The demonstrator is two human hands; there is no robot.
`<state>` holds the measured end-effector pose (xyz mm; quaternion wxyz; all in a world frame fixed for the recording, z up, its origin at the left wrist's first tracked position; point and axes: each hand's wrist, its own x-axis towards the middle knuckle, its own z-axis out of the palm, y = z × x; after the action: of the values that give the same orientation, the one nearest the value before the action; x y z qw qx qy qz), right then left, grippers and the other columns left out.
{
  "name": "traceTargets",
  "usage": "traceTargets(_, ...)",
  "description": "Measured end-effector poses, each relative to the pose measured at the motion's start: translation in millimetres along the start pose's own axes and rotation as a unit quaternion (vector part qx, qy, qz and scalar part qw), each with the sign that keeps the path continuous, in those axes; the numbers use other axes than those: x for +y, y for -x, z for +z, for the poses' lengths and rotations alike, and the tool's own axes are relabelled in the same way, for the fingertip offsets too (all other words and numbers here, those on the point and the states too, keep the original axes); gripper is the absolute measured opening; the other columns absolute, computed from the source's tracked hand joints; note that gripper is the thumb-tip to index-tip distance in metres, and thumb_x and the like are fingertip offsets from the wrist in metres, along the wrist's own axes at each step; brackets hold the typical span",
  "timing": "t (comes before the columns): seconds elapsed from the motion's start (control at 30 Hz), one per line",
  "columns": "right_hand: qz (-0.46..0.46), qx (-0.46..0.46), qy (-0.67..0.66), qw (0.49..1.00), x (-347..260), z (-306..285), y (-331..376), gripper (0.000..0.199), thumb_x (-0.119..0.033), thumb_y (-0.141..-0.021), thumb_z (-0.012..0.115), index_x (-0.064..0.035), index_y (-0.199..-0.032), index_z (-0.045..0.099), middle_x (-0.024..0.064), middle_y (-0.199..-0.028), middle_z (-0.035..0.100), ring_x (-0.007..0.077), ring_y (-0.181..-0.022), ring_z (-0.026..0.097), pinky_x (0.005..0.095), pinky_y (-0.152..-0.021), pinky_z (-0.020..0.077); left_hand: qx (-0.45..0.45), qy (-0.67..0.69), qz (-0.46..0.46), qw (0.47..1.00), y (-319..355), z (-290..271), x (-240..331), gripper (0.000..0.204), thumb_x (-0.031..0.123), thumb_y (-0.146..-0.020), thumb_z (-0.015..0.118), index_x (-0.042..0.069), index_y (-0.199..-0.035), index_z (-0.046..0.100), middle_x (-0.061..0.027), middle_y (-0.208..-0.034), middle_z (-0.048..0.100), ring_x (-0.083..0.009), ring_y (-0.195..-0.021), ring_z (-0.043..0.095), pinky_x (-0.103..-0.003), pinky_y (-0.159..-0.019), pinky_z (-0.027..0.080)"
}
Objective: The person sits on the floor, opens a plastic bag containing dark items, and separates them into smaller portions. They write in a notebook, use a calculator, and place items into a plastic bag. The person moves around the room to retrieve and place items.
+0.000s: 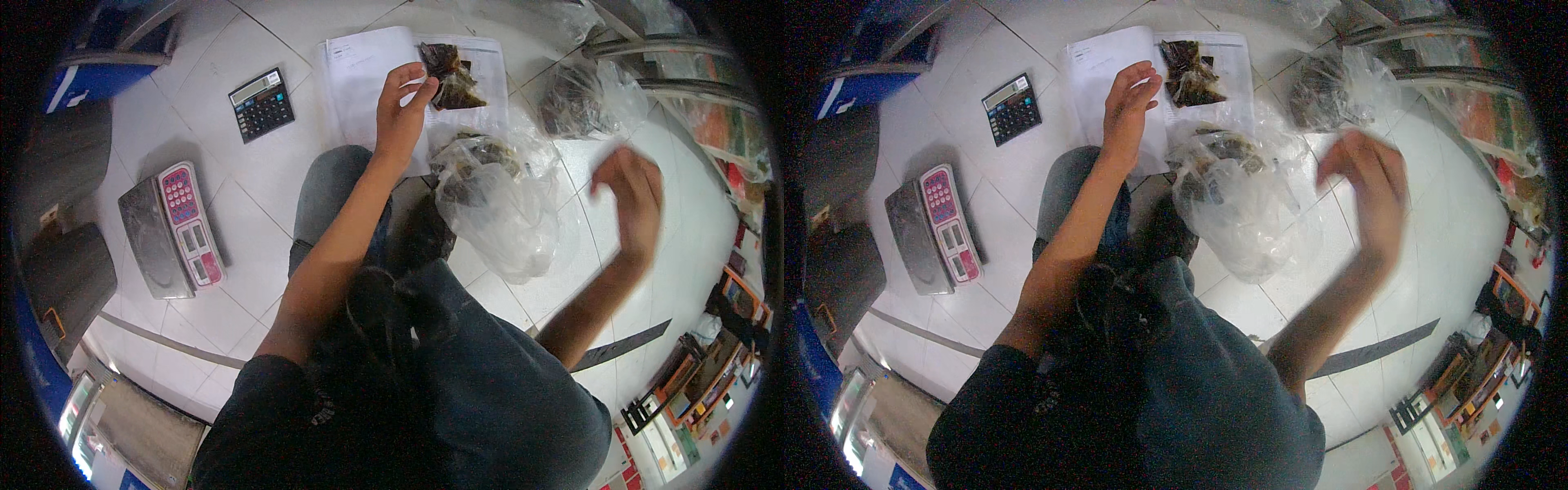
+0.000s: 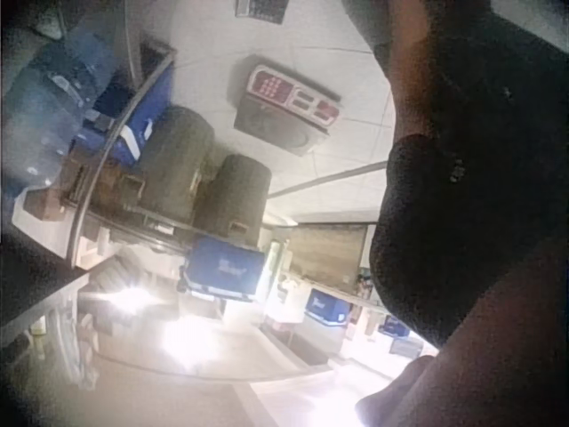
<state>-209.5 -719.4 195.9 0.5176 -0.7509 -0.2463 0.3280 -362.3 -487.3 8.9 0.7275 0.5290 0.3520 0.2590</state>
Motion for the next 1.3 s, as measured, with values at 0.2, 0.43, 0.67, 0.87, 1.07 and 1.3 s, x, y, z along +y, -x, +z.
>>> traceTargets(0.2,0.046,-0.301,0.227,0.925,17.7,41.0,56.1,0.029,-0.012,-0.086,0.063,0.0019,-0.111,0.064,0.0204,-0.098,0.068,0.0270,-0.087,0.066,0.0373,-0.083,0.0518,-0.017,-0.017,-0.018,1.000,3.2,6.8,3.0,0.034,0.024,-0.090,0.066,0.012,-0.121,0.058,-0.0020,-0.116,0.061,-0.0148,-0.108,0.057,-0.032,-0.088,0.045)
traceTargets(0.43,0.060,-0.128,0.310,0.940,183.0,104.8,19.6,0.065,-0.026,-0.082,0.071,-0.0099,-0.140,0.046,0.0183,-0.143,0.046,0.0351,-0.127,0.049,0.0428,-0.108,0.0371,-0.040,-0.002,-0.028,0.999,4.1,11.9,-3.9,0.035,0.020,-0.087,0.071,0.007,-0.117,0.057,-0.0050,-0.112,0.059,-0.0164,-0.098,0.055,-0.030,-0.086,0.045)
traceTargets(0.67,-0.078,-0.025,0.535,0.841,161.9,84.2,33.3,0.074,-0.045,-0.084,0.070,-0.0046,-0.141,0.044,0.0186,-0.141,0.049,0.0369,-0.126,0.049,0.0452,-0.098,0.0474,-0.042,0.002,-0.023,0.999,1.3,11.1,-9.2,0.038,0.021,-0.086,0.073,0.007,-0.117,0.057,-0.0048,-0.112,0.059,-0.0162,-0.098,0.055,-0.030,-0.084,0.046)
traceTargets(0.87,-0.127,-0.014,0.467,0.875,193.7,83.5,10.6,0.048,-0.027,-0.091,0.059,-0.0077,-0.134,0.053,0.0161,-0.130,0.059,0.0368,-0.116,0.057,0.0458,-0.092,0.0493,-0.049,-0.020,-0.029,0.998,5.1,13.9,-7.9,0.033,0.020,-0.088,0.067,0.012,-0.119,0.059,-0.0018,-0.113,0.062,-0.0140,-0.102,0.058,-0.031,-0.082,0.047)
traceTargets(1.07,-0.114,0.045,0.487,0.865,221.8,113.0,13.5,0.034,-0.015,-0.091,0.052,-0.0072,-0.123,0.060,0.0164,-0.124,0.061,0.0374,-0.111,0.060,0.0469,-0.090,0.0498,-0.056,-0.017,-0.042,0.997,4.0,14.5,-8.4,0.031,0.020,-0.088,0.066,0.012,-0.118,0.060,-0.0006,-0.110,0.063,-0.0132,-0.099,0.058,-0.031,-0.081,0.046)
traceTargets(1.3,0.079,-0.043,0.197,0.976,121.0,87.6,42.4,0.025,-0.016,-0.091,0.063,-0.0032,-0.112,0.059,0.0123,-0.108,0.066,0.0246,-0.101,0.064,0.0386,-0.086,0.0511,-0.051,-0.024,-0.061,0.997,4.9,14.9,-7.2,0.026,0.018,-0.089,0.063,0.012,-0.114,0.061,-0.0001,-0.107,0.063,-0.0123,-0.098,0.057,-0.030,-0.080,0.046)
